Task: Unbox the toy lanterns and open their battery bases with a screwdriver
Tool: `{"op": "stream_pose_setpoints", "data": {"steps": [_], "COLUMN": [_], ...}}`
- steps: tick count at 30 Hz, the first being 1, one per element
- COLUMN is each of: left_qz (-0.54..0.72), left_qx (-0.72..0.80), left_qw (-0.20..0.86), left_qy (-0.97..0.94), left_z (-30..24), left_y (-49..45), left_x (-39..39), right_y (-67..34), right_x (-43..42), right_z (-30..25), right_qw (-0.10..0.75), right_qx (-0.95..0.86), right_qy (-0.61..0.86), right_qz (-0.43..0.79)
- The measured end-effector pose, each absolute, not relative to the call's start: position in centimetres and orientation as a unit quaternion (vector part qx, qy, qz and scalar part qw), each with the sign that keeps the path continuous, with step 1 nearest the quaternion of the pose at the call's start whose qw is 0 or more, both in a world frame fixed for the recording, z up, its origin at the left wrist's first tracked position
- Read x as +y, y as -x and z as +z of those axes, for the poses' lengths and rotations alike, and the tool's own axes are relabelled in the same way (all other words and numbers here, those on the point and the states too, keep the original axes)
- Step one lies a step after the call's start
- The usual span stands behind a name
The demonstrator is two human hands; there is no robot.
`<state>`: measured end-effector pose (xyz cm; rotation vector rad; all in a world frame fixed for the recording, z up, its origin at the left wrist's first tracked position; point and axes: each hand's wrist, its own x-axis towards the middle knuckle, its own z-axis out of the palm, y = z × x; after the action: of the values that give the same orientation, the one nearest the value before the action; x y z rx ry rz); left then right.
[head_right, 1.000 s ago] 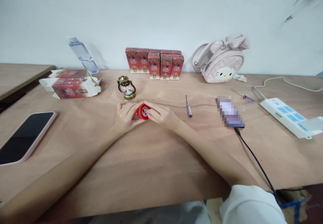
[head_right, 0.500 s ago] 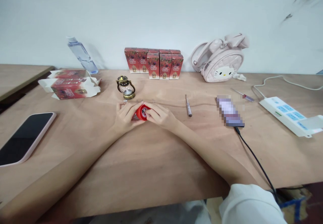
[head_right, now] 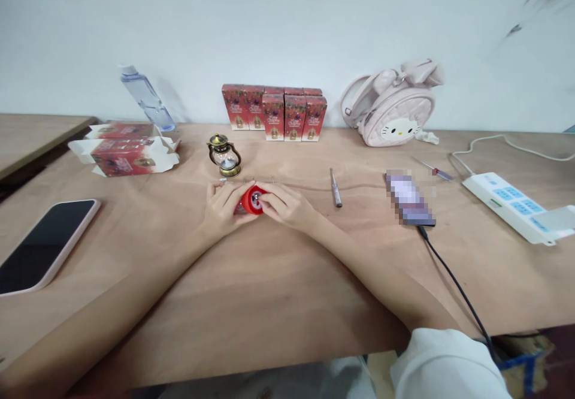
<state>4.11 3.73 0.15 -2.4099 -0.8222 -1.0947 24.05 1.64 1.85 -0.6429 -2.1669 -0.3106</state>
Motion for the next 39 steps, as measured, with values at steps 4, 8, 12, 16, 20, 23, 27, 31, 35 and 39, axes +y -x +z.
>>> {"op": "stream_pose_setpoints", "data": {"steps": [4,8,12,16,20,23,27,31,35,39], "left_qz": [-0.387,-0.391,-0.406,-0.403,-0.407,-0.404,-0.402,-0.402,-0.403,-0.404], "left_qx": [-0.292,-0.282,-0.264,-0.261,-0.255,-0.253,-0.248,-0.247,-0.249,-0.250], "left_qw": [0.185,0.192,0.198,0.196,0.199,0.200,0.204,0.205,0.200,0.196], "left_qy": [0.855,0.855,0.852,0.855,0.854,0.856,0.858,0.858,0.858,0.858], "left_z": [0.10,0.09,0.20,0.32,0.42,0.47,0.48,0.48,0.51,0.44], "left_y": [-4.07,-4.11,-4.17,-4.21,-4.25,-4.27,-4.29,-4.33,-4.34,-4.31], "left_x": [3.76,3.86,3.88,3.83,3.80,3.79,3.76,3.71,3.65,3.67], "right_y": [-23.78,-23.61,-23.55,-23.47,-23.47,-23.56,-23.66,-23.75,-23.89,-24.05], "right_x": [1.49,1.46,1.51,1.56,1.57,1.58,1.67,1.84,1.90,1.78], "right_z": [2.08,2.14,2.14,2.34,2.53,2.56,2.42,2.22,2.26,2.41], "right_qw": [0.413,0.422,0.415,0.408,0.408,0.405,0.401,0.412,0.409,0.423], "right_qx": [-0.860,-0.853,-0.856,-0.859,-0.864,-0.867,-0.869,-0.863,-0.869,-0.868], "right_qy": [0.263,0.273,0.283,0.285,0.272,0.266,0.259,0.258,0.246,0.223], "right_qz": [-0.144,-0.142,-0.125,-0.116,-0.114,-0.116,-0.126,-0.140,-0.135,-0.133]}}
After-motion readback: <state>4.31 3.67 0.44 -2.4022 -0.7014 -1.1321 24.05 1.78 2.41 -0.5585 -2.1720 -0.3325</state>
